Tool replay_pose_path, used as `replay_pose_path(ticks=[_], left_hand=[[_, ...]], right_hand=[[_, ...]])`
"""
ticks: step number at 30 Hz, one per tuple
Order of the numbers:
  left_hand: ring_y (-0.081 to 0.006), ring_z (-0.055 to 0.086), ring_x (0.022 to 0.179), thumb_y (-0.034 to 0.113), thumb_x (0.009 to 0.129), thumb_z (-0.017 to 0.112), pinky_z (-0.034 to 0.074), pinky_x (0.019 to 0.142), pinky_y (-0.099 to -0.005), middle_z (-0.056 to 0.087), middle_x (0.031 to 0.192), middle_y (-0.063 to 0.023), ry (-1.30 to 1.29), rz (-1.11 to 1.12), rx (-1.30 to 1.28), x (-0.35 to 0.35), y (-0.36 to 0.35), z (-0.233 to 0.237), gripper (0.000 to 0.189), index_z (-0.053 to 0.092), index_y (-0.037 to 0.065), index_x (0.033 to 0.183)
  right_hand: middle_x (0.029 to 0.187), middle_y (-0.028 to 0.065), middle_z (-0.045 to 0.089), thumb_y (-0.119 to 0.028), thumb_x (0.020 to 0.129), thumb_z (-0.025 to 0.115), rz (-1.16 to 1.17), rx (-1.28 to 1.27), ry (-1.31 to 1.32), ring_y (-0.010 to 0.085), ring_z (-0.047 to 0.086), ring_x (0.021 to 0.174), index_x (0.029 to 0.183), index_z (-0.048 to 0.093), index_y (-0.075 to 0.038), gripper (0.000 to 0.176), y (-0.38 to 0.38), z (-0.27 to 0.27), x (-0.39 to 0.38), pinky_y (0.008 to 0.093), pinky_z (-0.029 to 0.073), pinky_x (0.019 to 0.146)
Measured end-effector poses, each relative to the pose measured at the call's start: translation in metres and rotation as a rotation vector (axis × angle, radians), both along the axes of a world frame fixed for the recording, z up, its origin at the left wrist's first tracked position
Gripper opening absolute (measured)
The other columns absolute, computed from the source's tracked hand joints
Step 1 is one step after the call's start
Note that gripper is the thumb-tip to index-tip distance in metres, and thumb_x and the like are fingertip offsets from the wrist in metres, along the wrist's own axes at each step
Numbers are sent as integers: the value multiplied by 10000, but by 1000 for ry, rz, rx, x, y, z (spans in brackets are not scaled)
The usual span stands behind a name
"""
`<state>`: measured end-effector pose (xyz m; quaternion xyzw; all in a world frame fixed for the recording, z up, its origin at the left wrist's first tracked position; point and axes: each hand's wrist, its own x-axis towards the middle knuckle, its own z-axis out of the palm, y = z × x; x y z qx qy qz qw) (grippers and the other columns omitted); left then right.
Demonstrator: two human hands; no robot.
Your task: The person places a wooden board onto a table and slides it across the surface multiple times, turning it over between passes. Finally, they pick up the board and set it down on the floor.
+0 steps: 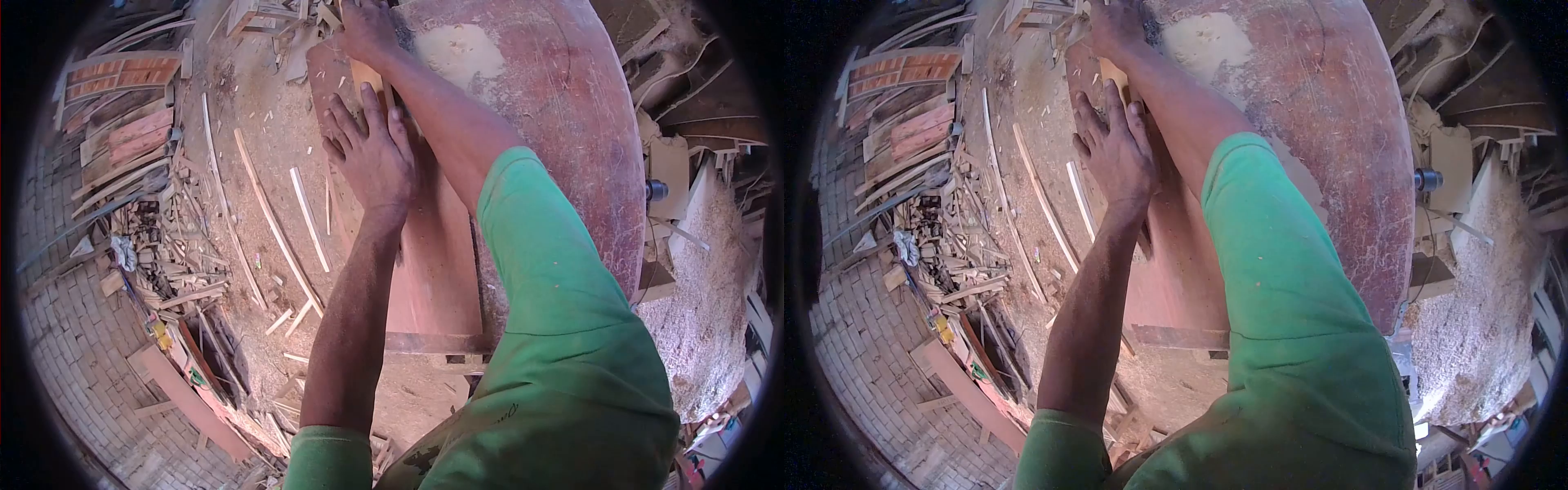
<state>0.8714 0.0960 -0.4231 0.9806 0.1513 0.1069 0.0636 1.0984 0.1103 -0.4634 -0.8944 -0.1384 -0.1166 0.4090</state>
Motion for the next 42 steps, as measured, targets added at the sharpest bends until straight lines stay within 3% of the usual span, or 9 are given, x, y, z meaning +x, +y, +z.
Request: replay_pose_path(ticks=[11,14,17,19,30,33,36,39,42], left_hand=[[-480,114,1627,538,1145,252,123,1286,-663,150,1757,-266,10,-30,73,24,7,-3,660,344,168,1684],[-482,118,1625,540,1143,249,121,1286,-662,145,1760,-262,31,-30,78,26,8,-3,679,341,135,1681],[-479,130,1622,532,1139,288,117,1285,-667,162,1762,-248,41,-7,90,27,8,-5,702,342,72,1668],[-478,141,1620,520,1133,326,119,1283,-672,179,1761,-237,15,-13,164,28,8,-4,710,346,41,1657],[-479,160,1612,474,1094,450,94,1292,-660,189,1744,-246,-22,-100,203,33,2,34,760,394,-105,1583],[-473,145,1621,379,1076,465,77,1303,-644,198,1742,-254,-41,-128,191,31,-4,50,705,394,-105,1584],[-466,140,1625,302,1046,477,72,1309,-630,257,1718,-278,-53,-183,267,37,-13,74,664,413,-100,1571],[-473,213,1602,297,1039,501,109,1309,-620,296,1690,-311,79,-134,423,45,-29,106,667,416,-108,1562],[-484,382,1512,249,995,592,298,1262,-551,415,1598,-351,125,-17,269,29,-59,90,701,407,-137,1550]], right_hand=[[1626,216,443,-266,930,679,15,76,164,471,422,1493,1644,389,-147,779,9,8,27,633,382,1187],[1413,310,575,-295,870,766,-51,104,-21,490,600,1264,1514,462,61,796,15,-9,33,544,477,1102],[1429,276,553,-310,840,790,-44,74,-128,493,582,1284,1529,427,59,861,21,-23,37,549,487,1100],[1512,254,518,-309,828,784,-3,87,-43,437,519,1388,1524,474,56,845,16,-14,37,559,377,1206],[1596,233,476,-284,834,750,48,-43,82,373,424,1510,1582,423,36,877,4,13,29,512,412,1204],[1546,246,539,-312,844,731,45,-53,138,390,490,1469,1557,458,39,841,3,8,38,495,465,1163],[1422,287,632,-355,876,711,93,-13,366,462,652,1263,1491,539,30,745,-20,41,35,516,525,1070],[1242,292,719,-377,884,703,98,65,448,459,705,1158,1303,681,36,588,-27,38,56,527,550,1001],[1140,293,746,-365,890,702,131,221,418,484,715,1093,1189,725,46,509,-44,13,63,538,559,959]])
